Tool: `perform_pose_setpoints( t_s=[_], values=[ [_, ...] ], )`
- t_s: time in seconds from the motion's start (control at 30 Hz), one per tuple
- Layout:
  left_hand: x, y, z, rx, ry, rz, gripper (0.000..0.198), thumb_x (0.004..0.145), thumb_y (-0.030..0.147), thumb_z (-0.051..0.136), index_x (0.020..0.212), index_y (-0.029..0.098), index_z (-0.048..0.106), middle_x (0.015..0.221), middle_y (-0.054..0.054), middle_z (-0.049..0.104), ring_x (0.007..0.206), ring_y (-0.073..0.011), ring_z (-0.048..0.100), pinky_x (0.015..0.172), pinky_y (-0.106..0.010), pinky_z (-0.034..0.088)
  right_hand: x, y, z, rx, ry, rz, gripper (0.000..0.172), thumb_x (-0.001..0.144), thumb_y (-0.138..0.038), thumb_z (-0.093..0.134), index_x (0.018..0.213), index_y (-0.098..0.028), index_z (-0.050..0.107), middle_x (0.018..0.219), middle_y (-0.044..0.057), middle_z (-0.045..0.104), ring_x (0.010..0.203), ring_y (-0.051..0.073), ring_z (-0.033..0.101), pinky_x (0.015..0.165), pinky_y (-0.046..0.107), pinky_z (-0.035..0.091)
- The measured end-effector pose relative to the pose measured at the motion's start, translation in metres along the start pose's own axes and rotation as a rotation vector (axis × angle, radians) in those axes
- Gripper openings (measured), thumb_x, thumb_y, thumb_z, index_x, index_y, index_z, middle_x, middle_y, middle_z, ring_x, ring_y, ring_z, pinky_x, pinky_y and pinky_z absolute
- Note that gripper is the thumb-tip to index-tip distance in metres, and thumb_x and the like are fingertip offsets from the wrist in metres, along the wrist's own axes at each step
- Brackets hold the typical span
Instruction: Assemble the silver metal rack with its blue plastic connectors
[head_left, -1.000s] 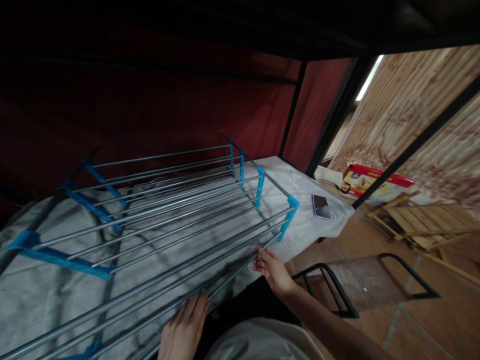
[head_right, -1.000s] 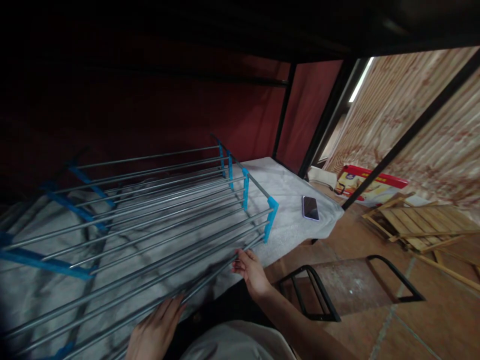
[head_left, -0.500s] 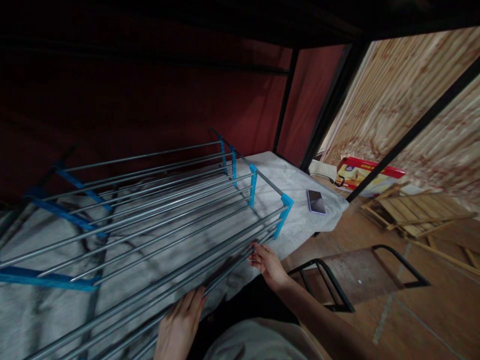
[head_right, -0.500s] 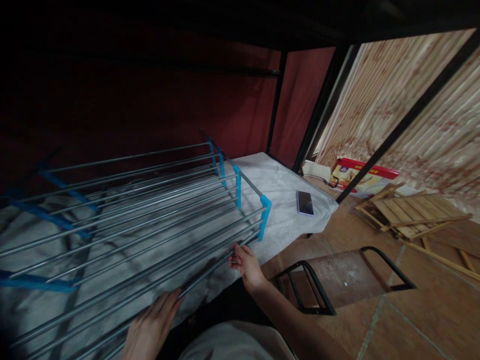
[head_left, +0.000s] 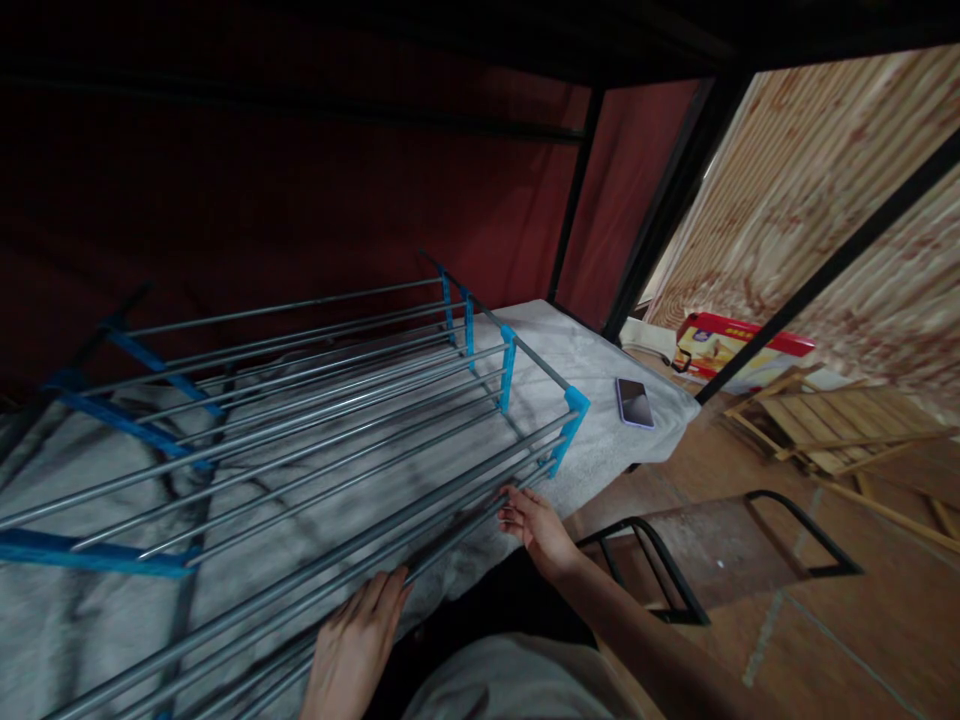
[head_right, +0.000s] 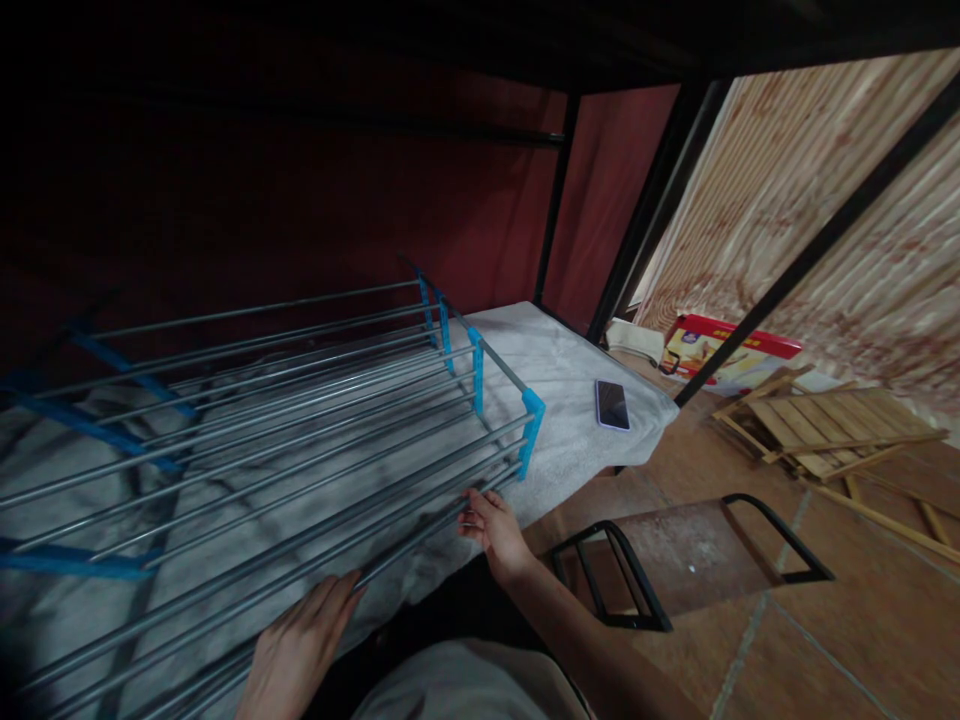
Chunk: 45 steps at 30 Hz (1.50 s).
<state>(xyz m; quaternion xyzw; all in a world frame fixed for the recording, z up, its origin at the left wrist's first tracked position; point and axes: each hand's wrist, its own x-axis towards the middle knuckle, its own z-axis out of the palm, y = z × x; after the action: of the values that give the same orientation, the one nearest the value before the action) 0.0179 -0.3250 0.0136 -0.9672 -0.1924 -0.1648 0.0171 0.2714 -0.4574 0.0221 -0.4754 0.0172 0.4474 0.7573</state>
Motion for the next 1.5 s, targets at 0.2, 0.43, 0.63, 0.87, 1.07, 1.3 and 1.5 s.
perform_pose_setpoints(
  t_s=[0.2, 0.43, 0.63, 0.87, 1.07, 1.3, 1.5],
  values=[
    [0.003, -0.005, 0.001, 0.006, 0.011, 0.013, 0.047, 0.106, 0.034, 0.028, 0.112, 0.019, 0.073, 0.099, -0.008, 0.075, 0.079, -0.0202, 0.072, 0.070, -0.031, 0.055, 0.001, -0.003, 0.002, -0.010, -0.022, -0.010, 0.050, 0.058, -0.051, 0.091, 0.085, -0.016, 0.068, 0.070, -0.002, 0.062, 0.065, 0.013, 0.060, 0.062, 0.027, 0.048],
    [0.007, -0.011, 0.003, -0.025, 0.012, 0.028, 0.048, 0.106, 0.035, 0.027, 0.112, 0.020, 0.072, 0.099, -0.007, 0.076, 0.079, -0.0189, 0.073, 0.069, -0.031, 0.056, 0.003, -0.004, 0.000, -0.012, -0.019, -0.002, 0.047, 0.059, -0.050, 0.091, 0.084, -0.016, 0.069, 0.069, -0.001, 0.062, 0.065, 0.012, 0.060, 0.061, 0.025, 0.048],
    [0.009, -0.013, -0.004, -0.035, -0.008, 0.069, 0.045, 0.106, 0.033, 0.027, 0.114, 0.021, 0.070, 0.103, -0.006, 0.076, 0.082, -0.0198, 0.073, 0.072, -0.032, 0.057, 0.003, -0.004, 0.000, -0.019, -0.023, 0.005, 0.046, 0.058, -0.049, 0.091, 0.084, -0.017, 0.069, 0.067, -0.002, 0.062, 0.064, 0.013, 0.060, 0.061, 0.025, 0.049],
    [0.009, -0.011, -0.003, 0.032, 0.022, 0.090, 0.047, 0.107, 0.031, 0.025, 0.115, 0.020, 0.070, 0.104, -0.005, 0.076, 0.081, -0.0192, 0.073, 0.072, -0.033, 0.056, 0.004, -0.006, -0.003, -0.031, -0.045, 0.006, 0.047, 0.061, -0.051, 0.089, 0.088, -0.018, 0.069, 0.069, -0.002, 0.063, 0.065, 0.012, 0.061, 0.062, 0.025, 0.050],
    [0.010, -0.015, 0.008, 0.073, 0.056, 0.105, 0.036, 0.104, 0.030, 0.038, 0.118, 0.017, 0.070, 0.104, -0.005, 0.076, 0.078, -0.0183, 0.073, 0.070, -0.031, 0.055, 0.004, -0.007, -0.027, -0.188, 0.098, -0.099, 0.046, 0.062, -0.056, 0.083, 0.083, -0.018, 0.066, 0.073, 0.000, 0.067, 0.060, 0.013, 0.059, 0.055, 0.025, 0.047],
    [0.020, 0.007, 0.003, 0.085, -0.135, -0.016, 0.043, 0.099, 0.009, 0.036, 0.127, 0.020, 0.067, 0.116, -0.007, 0.074, 0.096, -0.0199, 0.073, 0.084, -0.031, 0.056, 0.032, -0.045, -0.090, -0.292, 0.550, -0.543, 0.034, 0.072, -0.051, 0.067, 0.088, -0.022, 0.067, 0.096, 0.003, 0.070, 0.091, 0.019, 0.063, 0.077, 0.030, 0.049],
    [0.036, 0.029, -0.007, 0.038, -0.272, -0.102, 0.043, 0.100, 0.011, 0.039, 0.135, 0.023, 0.062, 0.120, -0.009, 0.073, 0.103, -0.0225, 0.071, 0.086, -0.034, 0.057, 0.061, -0.061, -0.073, -0.345, 0.265, -0.600, 0.038, 0.082, -0.055, 0.055, 0.093, -0.022, 0.069, 0.100, 0.006, 0.072, 0.104, 0.024, 0.064, 0.096, 0.041, 0.047]
  ],
)
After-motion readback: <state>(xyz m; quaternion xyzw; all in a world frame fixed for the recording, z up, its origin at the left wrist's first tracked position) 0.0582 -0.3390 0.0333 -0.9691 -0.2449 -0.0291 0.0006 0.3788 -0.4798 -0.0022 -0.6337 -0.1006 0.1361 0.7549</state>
